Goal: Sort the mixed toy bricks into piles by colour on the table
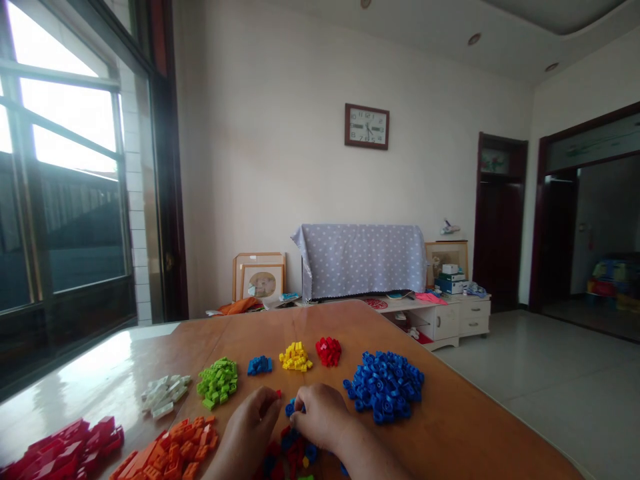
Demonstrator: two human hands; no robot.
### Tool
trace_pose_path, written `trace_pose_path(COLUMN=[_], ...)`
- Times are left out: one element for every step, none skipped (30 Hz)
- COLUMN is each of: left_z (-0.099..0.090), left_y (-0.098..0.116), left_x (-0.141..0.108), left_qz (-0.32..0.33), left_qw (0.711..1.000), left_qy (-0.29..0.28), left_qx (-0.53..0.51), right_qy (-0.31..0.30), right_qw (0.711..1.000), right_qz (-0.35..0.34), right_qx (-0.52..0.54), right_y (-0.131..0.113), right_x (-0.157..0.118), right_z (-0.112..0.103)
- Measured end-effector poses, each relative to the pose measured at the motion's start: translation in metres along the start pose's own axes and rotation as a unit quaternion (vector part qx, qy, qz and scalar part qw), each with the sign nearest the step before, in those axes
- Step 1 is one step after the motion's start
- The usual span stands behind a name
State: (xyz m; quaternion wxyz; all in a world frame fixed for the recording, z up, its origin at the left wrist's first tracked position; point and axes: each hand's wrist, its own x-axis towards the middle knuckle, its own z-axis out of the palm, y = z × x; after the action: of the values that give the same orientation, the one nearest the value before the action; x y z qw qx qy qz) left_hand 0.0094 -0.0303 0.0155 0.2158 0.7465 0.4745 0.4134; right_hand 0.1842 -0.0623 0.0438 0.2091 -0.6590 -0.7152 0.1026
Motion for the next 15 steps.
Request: trace_pose_path(left_z=[0.000,-0.001,-0.001,-0.002,-0.003,-0.004,-0.005,-0.006,-0.007,-0.007,-0.008,-0.008,-0.008,-0.007,-0.007], left_y=[0.000,0.000,0.000,0.001,0.001,0.001,0.001,0.001,0.000,0.000,-0.001,-0.002,-0.002,-0.003,-0.004], left_x=[0.000,0.000,0.000,0.000,0.000,0.000,0.000,0.000,0.000,0.000,0.000,0.001,0.001,0.001,0.001], left_qz=[0.000,0.000,0.000,0.000,-0.001,-0.001,-0.003,-0.005,-0.008,-0.010,-0.013,-0.015,-0.017,-0.018,-0.019], left_qw=[1.000,1.000,1.000,1.000,1.000,1.000,1.000,1.000,1.000,1.000,0.999,0.999,0.999,0.999,0.999], left_qy=[0.001,0.004,0.006,0.009,0.012,0.016,0.019,0.021,0.026,0.028,0.029,0.029,0.029,0.031,0.032], left_qx=[-0.001,-0.002,-0.001,0.000,0.001,0.001,0.001,-0.002,-0.005,-0.007,-0.008,-0.010,-0.013,-0.016,-0.019], right_qy=[0.000,0.002,0.005,0.008,0.011,0.015,0.020,0.025,0.034,0.043,0.046,0.055,0.062,0.063,0.061], right_qw=[1.000,1.000,1.000,1.000,1.000,1.000,0.999,0.999,0.999,0.998,0.998,0.997,0.996,0.996,0.996], right_qz=[-0.003,-0.006,-0.009,-0.011,-0.011,-0.011,-0.007,-0.003,0.003,0.015,0.027,0.029,0.028,0.023,0.016], right_qx=[-0.001,-0.001,0.000,0.003,0.008,0.016,0.024,0.031,0.036,0.040,0.046,0.054,0.059,0.063,0.066], right_y=[0.001,0.002,0.002,0.004,0.005,0.007,0.010,0.013,0.017,0.021,0.025,0.029,0.032,0.034,0.035], right_x=[0.000,0.001,0.001,0.001,0.002,0.002,0.003,0.004,0.005,0.007,0.008,0.010,0.011,0.012,0.012], right_z=[0.001,0.003,0.003,0.003,0.001,0.000,-0.003,-0.005,-0.008,-0.010,-0.012,-0.013,-0.013,-0.012,-0.011])
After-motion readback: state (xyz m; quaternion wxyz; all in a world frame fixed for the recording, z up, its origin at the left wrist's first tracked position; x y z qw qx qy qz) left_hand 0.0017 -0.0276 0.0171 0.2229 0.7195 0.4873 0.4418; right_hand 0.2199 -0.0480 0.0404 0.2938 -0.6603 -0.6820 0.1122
